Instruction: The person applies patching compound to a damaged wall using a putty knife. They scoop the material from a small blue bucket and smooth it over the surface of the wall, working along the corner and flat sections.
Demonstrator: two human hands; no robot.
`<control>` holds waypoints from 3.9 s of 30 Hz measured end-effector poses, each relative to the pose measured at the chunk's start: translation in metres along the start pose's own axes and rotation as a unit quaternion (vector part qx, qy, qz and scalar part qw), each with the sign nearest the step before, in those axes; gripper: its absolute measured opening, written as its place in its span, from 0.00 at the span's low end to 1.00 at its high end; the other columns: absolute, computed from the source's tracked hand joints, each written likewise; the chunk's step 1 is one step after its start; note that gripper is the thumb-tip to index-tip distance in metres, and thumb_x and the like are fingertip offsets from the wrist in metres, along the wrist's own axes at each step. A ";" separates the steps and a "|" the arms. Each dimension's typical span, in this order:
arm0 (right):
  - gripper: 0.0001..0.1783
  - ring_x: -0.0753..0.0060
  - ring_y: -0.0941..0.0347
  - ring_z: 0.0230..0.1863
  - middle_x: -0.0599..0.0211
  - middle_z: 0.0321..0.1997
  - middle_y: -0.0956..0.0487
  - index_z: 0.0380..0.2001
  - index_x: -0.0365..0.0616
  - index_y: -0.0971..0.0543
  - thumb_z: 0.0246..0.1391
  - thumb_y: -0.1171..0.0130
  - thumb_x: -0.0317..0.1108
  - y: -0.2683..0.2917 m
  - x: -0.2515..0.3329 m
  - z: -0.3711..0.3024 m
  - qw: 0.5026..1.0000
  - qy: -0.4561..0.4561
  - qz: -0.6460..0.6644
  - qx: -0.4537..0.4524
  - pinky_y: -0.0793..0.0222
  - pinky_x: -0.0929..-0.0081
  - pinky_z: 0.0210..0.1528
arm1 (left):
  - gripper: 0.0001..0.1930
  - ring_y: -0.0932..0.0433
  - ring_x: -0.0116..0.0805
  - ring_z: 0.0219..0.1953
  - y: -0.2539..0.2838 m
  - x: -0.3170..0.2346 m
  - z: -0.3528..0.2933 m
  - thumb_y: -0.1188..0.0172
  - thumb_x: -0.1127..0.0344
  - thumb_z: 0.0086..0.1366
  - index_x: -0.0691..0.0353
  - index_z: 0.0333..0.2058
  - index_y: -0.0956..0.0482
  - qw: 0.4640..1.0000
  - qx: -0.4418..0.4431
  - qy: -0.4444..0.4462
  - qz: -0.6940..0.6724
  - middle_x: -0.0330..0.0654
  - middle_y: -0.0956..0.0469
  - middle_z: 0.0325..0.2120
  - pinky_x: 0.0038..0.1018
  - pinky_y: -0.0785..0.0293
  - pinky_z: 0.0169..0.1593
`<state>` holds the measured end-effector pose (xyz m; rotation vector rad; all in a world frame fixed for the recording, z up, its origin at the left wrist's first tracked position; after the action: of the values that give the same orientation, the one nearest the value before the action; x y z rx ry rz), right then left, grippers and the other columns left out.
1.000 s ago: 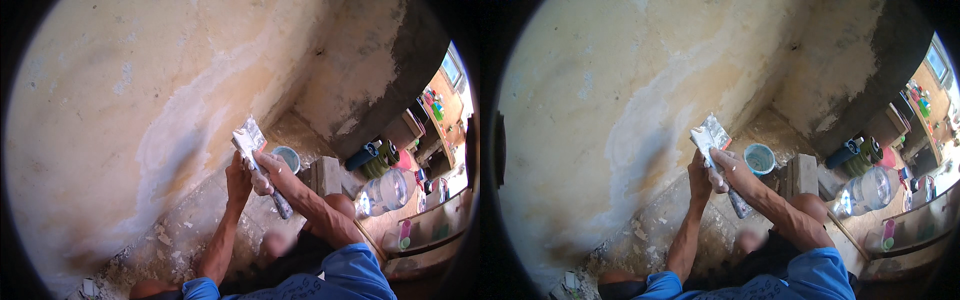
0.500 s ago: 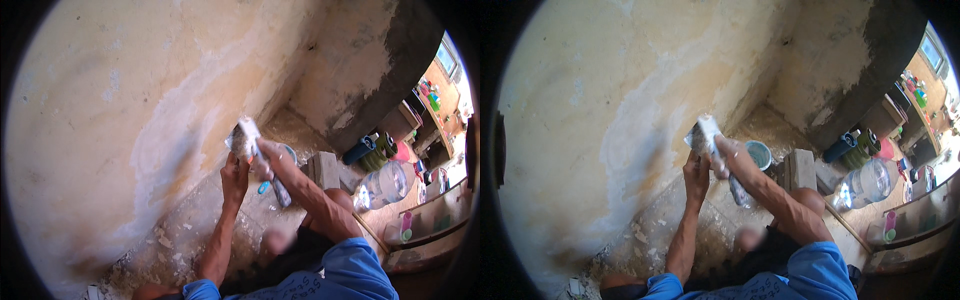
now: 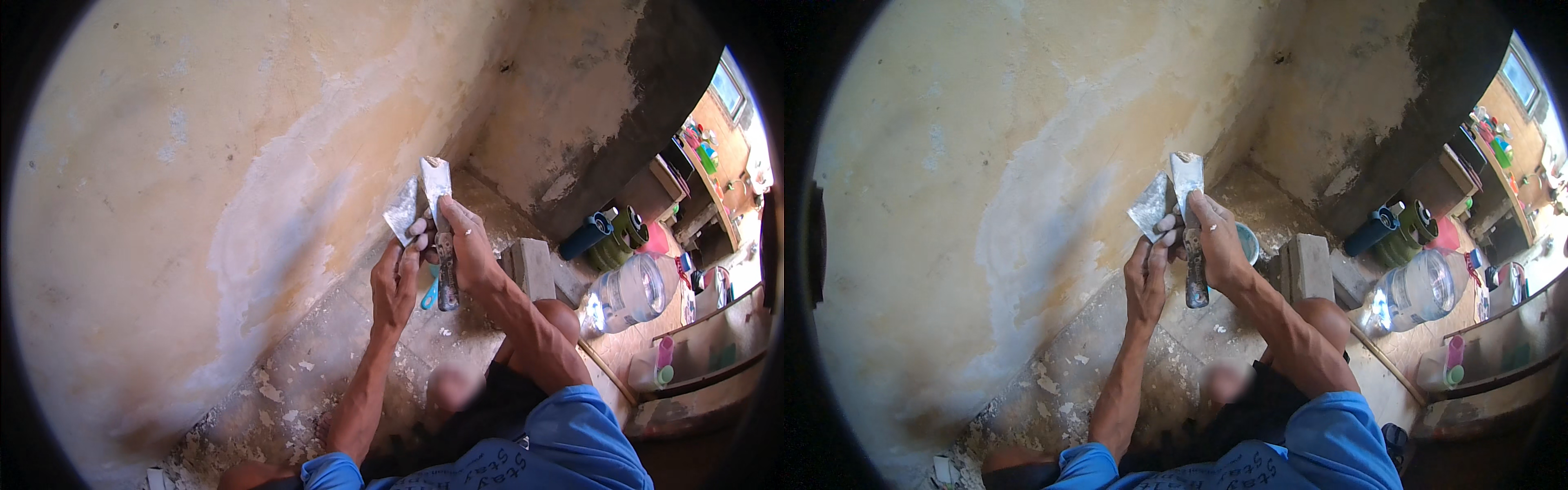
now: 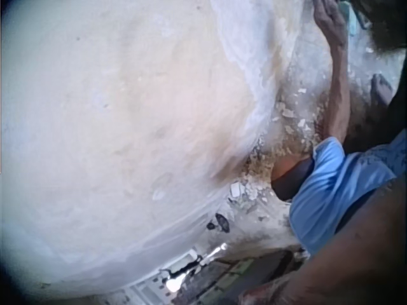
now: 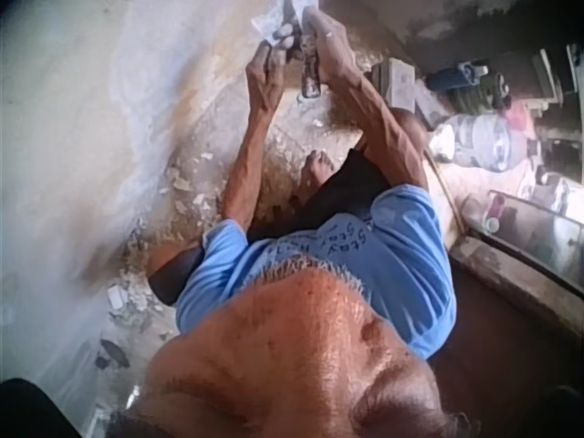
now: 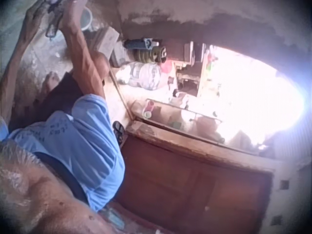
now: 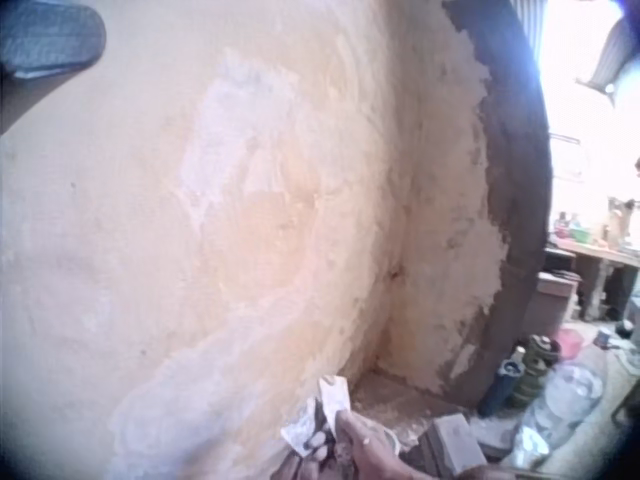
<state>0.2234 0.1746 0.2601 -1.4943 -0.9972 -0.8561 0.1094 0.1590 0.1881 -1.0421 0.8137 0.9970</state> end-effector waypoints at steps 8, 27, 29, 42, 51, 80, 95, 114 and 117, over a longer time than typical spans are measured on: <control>0.18 0.75 0.29 0.21 0.66 0.25 0.24 0.35 0.42 0.28 0.69 0.60 0.44 0.011 -0.010 0.000 0.980 -0.131 0.098 0.116 0.36 0.77 0.19 | 0.29 0.26 0.26 0.37 0.008 0.029 0.006 0.37 0.59 0.64 0.62 0.58 0.39 0.964 0.051 0.030 -0.259 0.38 0.27 0.41 0.27 0.21 0.46; 0.19 0.78 0.36 0.16 0.67 0.21 0.28 0.32 0.40 0.28 0.67 0.54 0.46 -0.005 -0.020 -0.021 0.990 -0.110 -0.063 0.061 0.40 0.79 0.17 | 0.17 0.21 0.30 0.39 0.026 0.040 0.012 0.46 0.65 0.70 0.67 0.52 0.32 0.998 -0.022 -0.026 -0.050 0.43 0.22 0.41 0.26 0.24 0.43; 0.18 0.78 0.39 0.12 0.69 0.17 0.31 0.34 0.40 0.28 0.67 0.54 0.45 -0.008 -0.039 -0.029 0.977 -0.183 -0.036 0.101 0.42 0.80 0.15 | 0.18 0.22 0.32 0.42 0.018 0.026 0.007 0.45 0.64 0.69 0.67 0.53 0.32 0.999 -0.042 -0.019 0.015 0.45 0.21 0.40 0.29 0.26 0.47; 0.19 0.78 0.41 0.12 0.72 0.17 0.31 0.31 0.42 0.28 0.68 0.56 0.46 -0.013 -0.034 -0.021 0.978 -0.165 -0.019 0.125 0.45 0.79 0.15 | 0.16 0.25 0.28 0.38 0.043 0.052 0.007 0.47 0.68 0.70 0.70 0.53 0.29 0.998 -0.053 -0.012 0.035 0.46 0.20 0.36 0.30 0.27 0.44; 0.20 0.79 0.37 0.13 0.70 0.18 0.30 0.33 0.40 0.27 0.67 0.54 0.48 -0.006 -0.034 -0.017 0.978 -0.145 -0.060 0.135 0.40 0.80 0.16 | 0.15 0.23 0.27 0.37 0.036 0.034 0.006 0.48 0.63 0.71 0.69 0.49 0.27 0.987 -0.069 -0.035 0.141 0.46 0.19 0.33 0.29 0.27 0.44; 0.17 0.77 0.33 0.14 0.66 0.20 0.26 0.35 0.39 0.26 0.67 0.53 0.43 0.023 -0.025 -0.009 0.980 -0.126 -0.111 0.109 0.37 0.81 0.16 | 0.12 0.21 0.28 0.40 0.038 0.035 0.012 0.49 0.68 0.70 0.71 0.45 0.27 0.987 -0.022 0.078 0.136 0.43 0.20 0.37 0.28 0.25 0.43; 0.12 0.78 0.36 0.14 0.68 0.20 0.28 0.33 0.41 0.29 0.65 0.58 0.37 0.036 -0.016 0.011 0.988 -0.153 0.013 0.014 0.36 0.77 0.16 | 0.22 0.26 0.50 0.55 0.050 0.030 0.008 0.48 0.78 0.63 0.63 0.58 0.29 0.875 -0.113 -0.131 0.451 0.54 0.26 0.53 0.37 0.32 0.60; 0.14 0.82 0.40 0.11 0.71 0.17 0.30 0.29 0.40 0.29 0.66 0.55 0.38 0.052 -0.030 0.037 0.988 -0.155 -0.013 -0.012 0.42 0.81 0.14 | 0.21 0.34 0.51 0.63 0.041 0.047 0.001 0.47 0.82 0.59 0.61 0.52 0.22 0.800 -0.103 -0.239 0.541 0.49 0.28 0.57 0.38 0.32 0.61; 0.13 0.81 0.37 0.14 0.70 0.19 0.28 0.35 0.40 0.28 0.66 0.54 0.39 0.040 -0.013 0.037 0.993 0.006 -0.121 -0.013 0.40 0.81 0.16 | 0.21 0.33 0.50 0.62 0.051 0.053 -0.001 0.46 0.81 0.59 0.61 0.52 0.22 0.806 -0.115 -0.219 0.537 0.48 0.27 0.56 0.39 0.33 0.62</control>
<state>0.2553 0.2071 0.2277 -1.4050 -1.1783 -1.0526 0.0798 0.1807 0.1239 -0.4184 0.8931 2.2571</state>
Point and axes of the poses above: each hand's wrist, its own z-axis towards the middle knuckle, its own y-axis out of the back of the hand, x = y × z, the point moved 2 cm from there along z, towards the middle knuckle
